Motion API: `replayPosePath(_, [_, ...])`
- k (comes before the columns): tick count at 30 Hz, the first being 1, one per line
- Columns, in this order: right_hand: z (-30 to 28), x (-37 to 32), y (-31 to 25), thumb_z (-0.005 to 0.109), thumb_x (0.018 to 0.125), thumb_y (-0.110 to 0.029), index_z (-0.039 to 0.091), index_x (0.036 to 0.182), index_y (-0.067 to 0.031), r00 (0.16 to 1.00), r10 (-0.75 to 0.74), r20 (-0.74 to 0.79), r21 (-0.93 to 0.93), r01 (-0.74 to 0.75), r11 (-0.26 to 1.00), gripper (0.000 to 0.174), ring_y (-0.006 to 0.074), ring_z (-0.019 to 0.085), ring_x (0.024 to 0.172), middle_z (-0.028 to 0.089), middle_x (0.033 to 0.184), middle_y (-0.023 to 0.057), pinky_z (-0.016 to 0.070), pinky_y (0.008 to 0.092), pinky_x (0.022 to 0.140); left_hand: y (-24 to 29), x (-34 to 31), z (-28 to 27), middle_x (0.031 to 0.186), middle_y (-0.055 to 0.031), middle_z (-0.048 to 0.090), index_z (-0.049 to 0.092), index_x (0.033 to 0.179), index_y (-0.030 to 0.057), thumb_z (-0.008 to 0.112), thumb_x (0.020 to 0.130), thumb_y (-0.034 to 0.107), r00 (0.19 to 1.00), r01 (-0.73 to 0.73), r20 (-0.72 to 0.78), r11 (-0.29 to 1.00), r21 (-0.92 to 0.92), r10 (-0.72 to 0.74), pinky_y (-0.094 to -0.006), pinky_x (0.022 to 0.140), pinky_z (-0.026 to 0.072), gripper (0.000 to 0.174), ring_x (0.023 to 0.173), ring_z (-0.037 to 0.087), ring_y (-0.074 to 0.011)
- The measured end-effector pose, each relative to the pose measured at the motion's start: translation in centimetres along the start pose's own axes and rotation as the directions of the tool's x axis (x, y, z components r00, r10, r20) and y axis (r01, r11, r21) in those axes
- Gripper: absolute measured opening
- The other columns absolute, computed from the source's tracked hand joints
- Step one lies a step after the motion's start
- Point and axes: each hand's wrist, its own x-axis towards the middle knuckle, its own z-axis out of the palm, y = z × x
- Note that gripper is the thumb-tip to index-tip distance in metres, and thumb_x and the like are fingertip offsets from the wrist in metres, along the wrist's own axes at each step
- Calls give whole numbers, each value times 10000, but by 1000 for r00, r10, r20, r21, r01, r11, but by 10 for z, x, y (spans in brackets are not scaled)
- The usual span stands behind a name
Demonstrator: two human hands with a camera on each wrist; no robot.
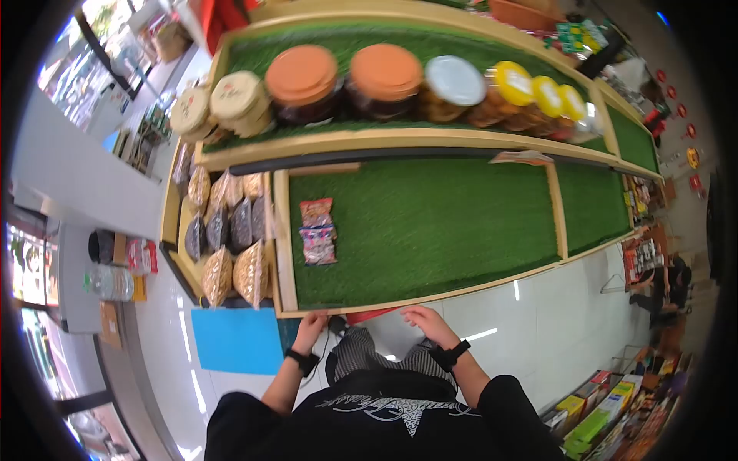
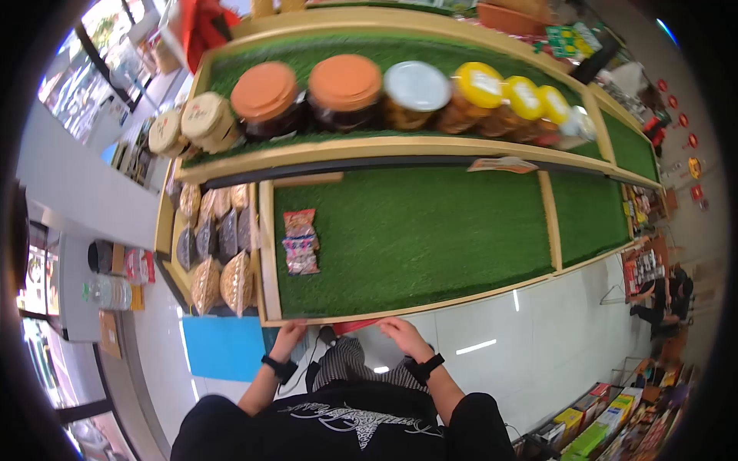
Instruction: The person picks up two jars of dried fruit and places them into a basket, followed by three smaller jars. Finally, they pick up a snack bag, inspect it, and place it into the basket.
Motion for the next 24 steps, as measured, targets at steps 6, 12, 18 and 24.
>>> replayPosePath(6, [-69, -79, -16, 526, 881, -204, 583, 1052, -31, 977, -182, -109, -112, 170, 979, 251, 143, 573, 834, 626, 927, 62, 452, 266, 754, 10, -40, 76, 799, 13, 589, 578, 998, 43, 539, 841, 140, 997, 76, -17, 997, 5, -76, -203, 578, 383, 189, 660, 495, -56])
replayPosePath(12, [-153, -186, 2, 531, 874, -203, 597, 1034, -50, 906, -304, -293, -169, 264, 950, 232, 169, 582, 819, 626, 913, 83, 457, 274, 744, 56, -55, 230, 868, -21, 594, 540, 1061, 19, 491, 857, 102, 964, -246, 115, 968, 50, 239, -205, 705, 422, 225, 767, 540, -92])
replayPosePath(18, [-211, -288, 57, 545, 868, -148, 598, 1042, -36, 761, -215, -612, -148, 157, 977, 214, 103, 550, 809, 617, 875, 32, 429, 225, 721, 79, -76, 391, 898, -57, 597, 553, 1052, 7, 529, 844, 97, 846, -349, 476, 924, 155, 240, -238, 782, 426, 229, 843, 541, -116])
replayPosePath(24, [-221, -349, 109, 546, 850, -173, 603, 1017, -49, 574, -81, -815, 44, 199, 979, 216, 170, 581, 826, 627, 906, 84, 449, 275, 727, 70, -88, 491, 849, -42, 593, 571, 1036, 13, 557, 855, 160, 678, -559, 710, 762, 327, 192, -223, 746, 431, 234, 812, 543, -93])
